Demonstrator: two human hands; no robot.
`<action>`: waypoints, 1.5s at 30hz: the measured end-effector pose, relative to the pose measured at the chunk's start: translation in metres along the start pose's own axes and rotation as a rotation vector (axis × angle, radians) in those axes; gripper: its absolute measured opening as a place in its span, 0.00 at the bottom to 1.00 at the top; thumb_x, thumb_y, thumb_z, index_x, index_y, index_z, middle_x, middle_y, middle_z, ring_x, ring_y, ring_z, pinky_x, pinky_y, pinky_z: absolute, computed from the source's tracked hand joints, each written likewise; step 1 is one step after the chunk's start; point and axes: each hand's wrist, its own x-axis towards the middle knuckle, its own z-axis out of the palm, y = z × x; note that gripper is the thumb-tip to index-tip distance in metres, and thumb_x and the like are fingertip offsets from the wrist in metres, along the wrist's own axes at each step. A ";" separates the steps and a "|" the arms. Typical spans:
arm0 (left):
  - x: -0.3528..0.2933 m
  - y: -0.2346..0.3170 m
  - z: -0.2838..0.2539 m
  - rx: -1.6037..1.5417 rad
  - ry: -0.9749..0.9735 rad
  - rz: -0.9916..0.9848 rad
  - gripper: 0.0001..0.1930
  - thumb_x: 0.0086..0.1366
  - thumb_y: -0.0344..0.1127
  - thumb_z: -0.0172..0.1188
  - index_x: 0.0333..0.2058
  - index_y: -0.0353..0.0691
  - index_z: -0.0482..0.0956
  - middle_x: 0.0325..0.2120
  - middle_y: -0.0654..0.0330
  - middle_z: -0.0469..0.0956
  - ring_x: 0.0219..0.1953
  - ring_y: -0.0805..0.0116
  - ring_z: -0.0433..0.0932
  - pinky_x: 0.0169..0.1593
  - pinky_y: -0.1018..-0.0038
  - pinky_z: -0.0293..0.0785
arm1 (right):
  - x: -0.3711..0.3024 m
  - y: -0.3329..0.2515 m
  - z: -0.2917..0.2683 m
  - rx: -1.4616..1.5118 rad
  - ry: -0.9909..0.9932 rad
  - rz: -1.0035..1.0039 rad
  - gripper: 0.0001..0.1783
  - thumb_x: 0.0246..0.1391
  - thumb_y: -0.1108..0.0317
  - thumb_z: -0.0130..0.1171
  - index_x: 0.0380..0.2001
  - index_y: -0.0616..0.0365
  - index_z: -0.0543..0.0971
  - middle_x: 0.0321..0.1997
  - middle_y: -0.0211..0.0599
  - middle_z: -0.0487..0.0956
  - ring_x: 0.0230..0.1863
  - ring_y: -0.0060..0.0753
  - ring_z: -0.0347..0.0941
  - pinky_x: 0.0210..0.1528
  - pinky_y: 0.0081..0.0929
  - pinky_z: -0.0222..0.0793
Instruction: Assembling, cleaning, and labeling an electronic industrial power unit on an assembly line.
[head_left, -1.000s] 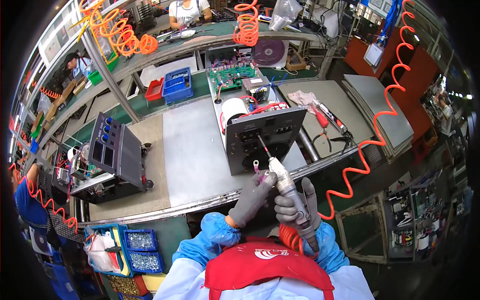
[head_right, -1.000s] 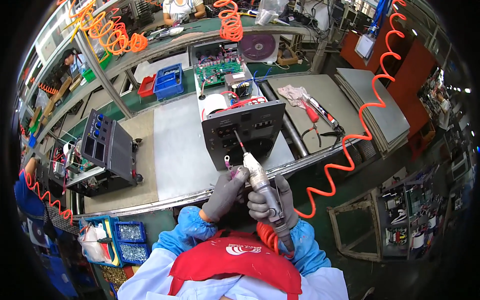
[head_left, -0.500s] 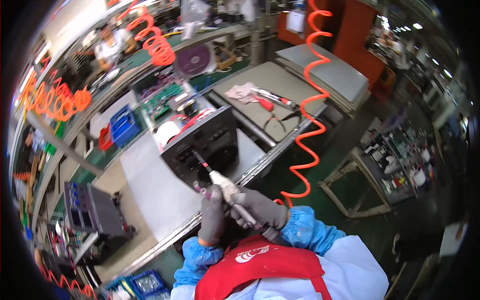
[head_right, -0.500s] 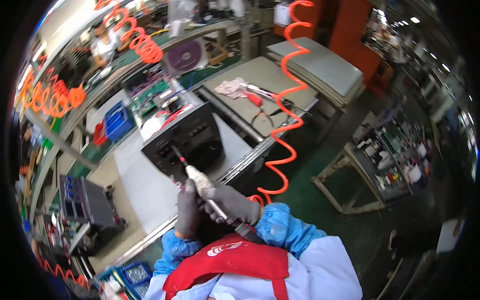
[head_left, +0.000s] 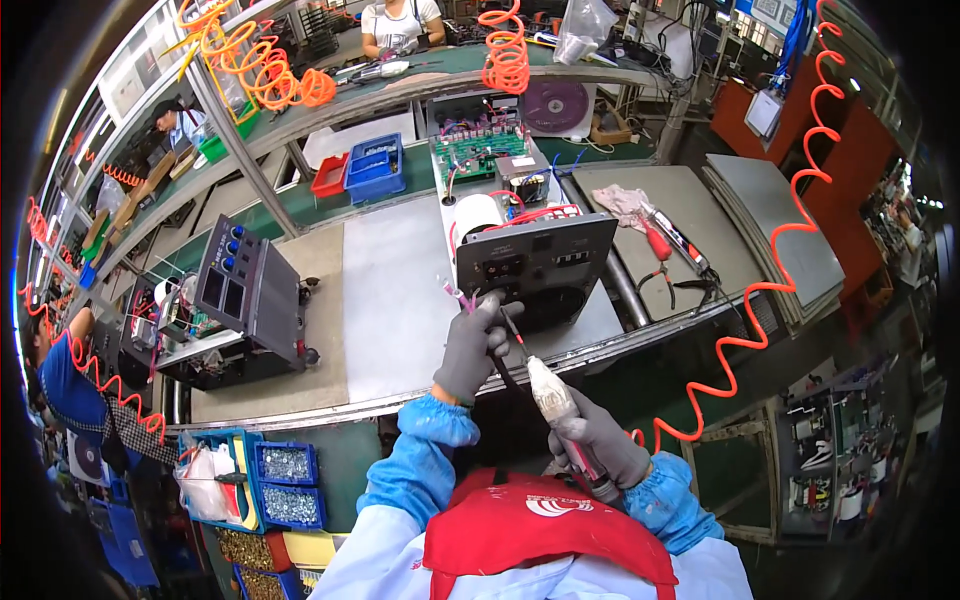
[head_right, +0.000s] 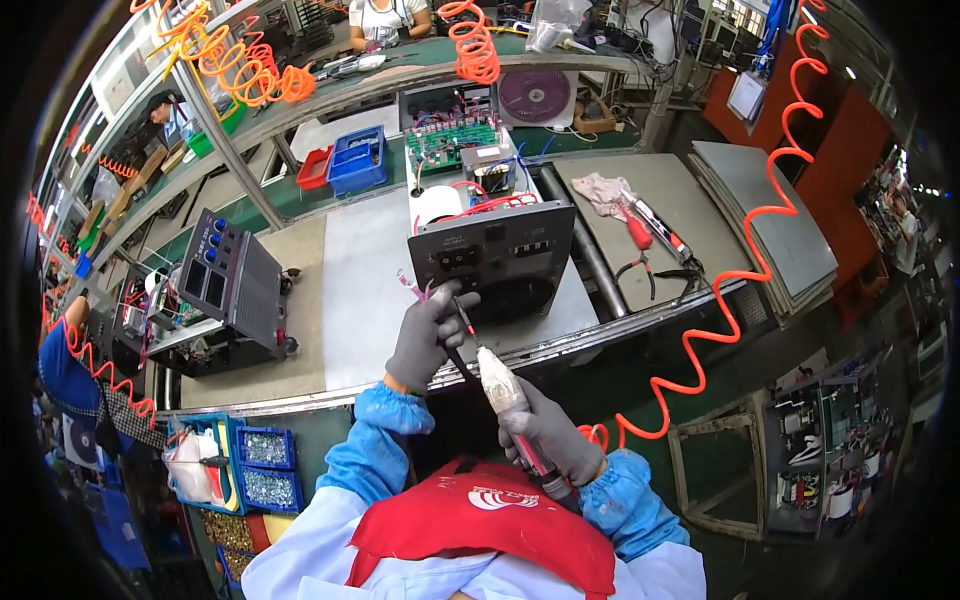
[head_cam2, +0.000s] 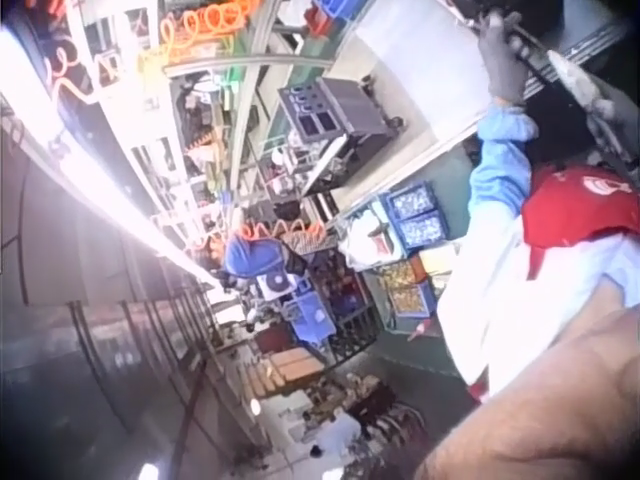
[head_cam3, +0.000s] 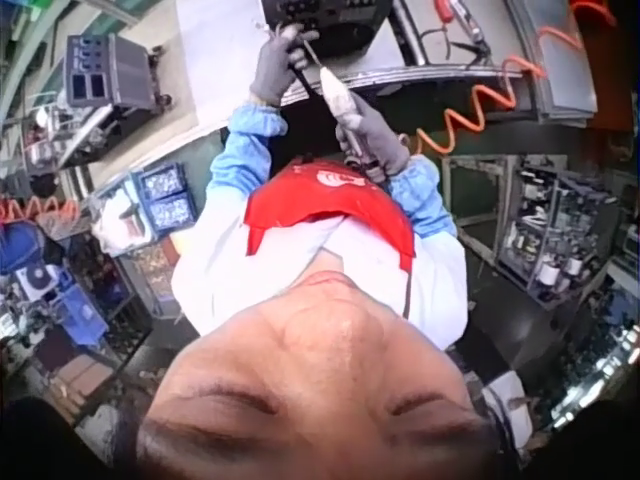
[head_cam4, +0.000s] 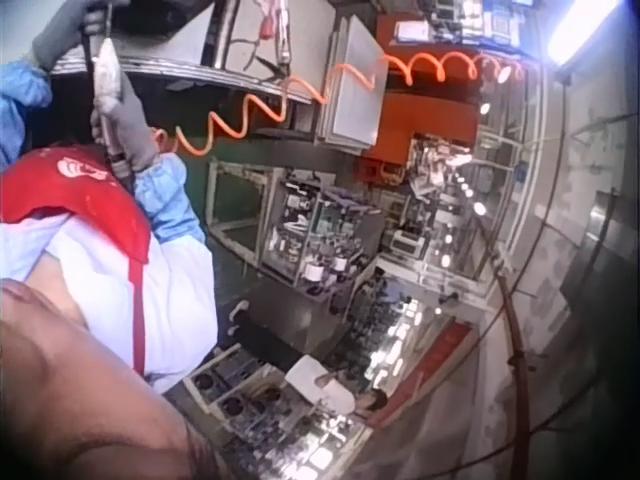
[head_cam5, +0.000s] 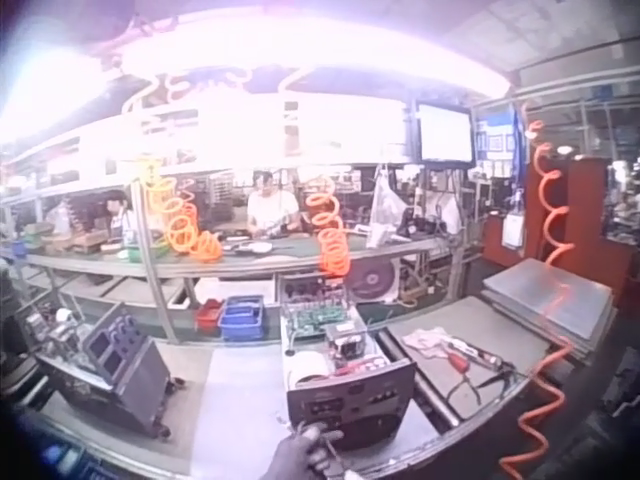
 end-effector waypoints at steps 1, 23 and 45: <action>0.005 -0.005 -0.001 0.001 0.015 -0.006 0.20 0.72 0.42 0.49 0.55 0.34 0.70 0.43 0.50 0.79 0.18 0.82 0.57 0.22 0.80 0.58 | 0.001 0.002 -0.001 0.004 0.001 0.008 0.39 0.55 0.64 0.57 0.69 0.52 0.56 0.27 0.34 0.75 0.23 0.24 0.73 0.25 0.24 0.73; -0.032 -0.009 0.012 0.326 0.001 -0.082 0.22 0.71 0.47 0.52 0.52 0.34 0.74 0.28 0.64 0.76 0.16 0.82 0.60 0.18 0.80 0.60 | 0.034 -0.013 0.014 -0.134 0.174 -0.130 0.38 0.54 0.58 0.58 0.66 0.55 0.60 0.27 0.33 0.74 0.22 0.26 0.72 0.24 0.23 0.71; -0.031 -0.024 0.021 0.245 0.015 -0.035 0.21 0.72 0.54 0.50 0.43 0.41 0.75 0.20 0.72 0.67 0.16 0.83 0.59 0.19 0.81 0.55 | 0.024 -0.020 0.020 0.079 0.054 -0.079 0.31 0.57 0.50 0.55 0.59 0.53 0.66 0.27 0.30 0.75 0.22 0.22 0.73 0.24 0.20 0.71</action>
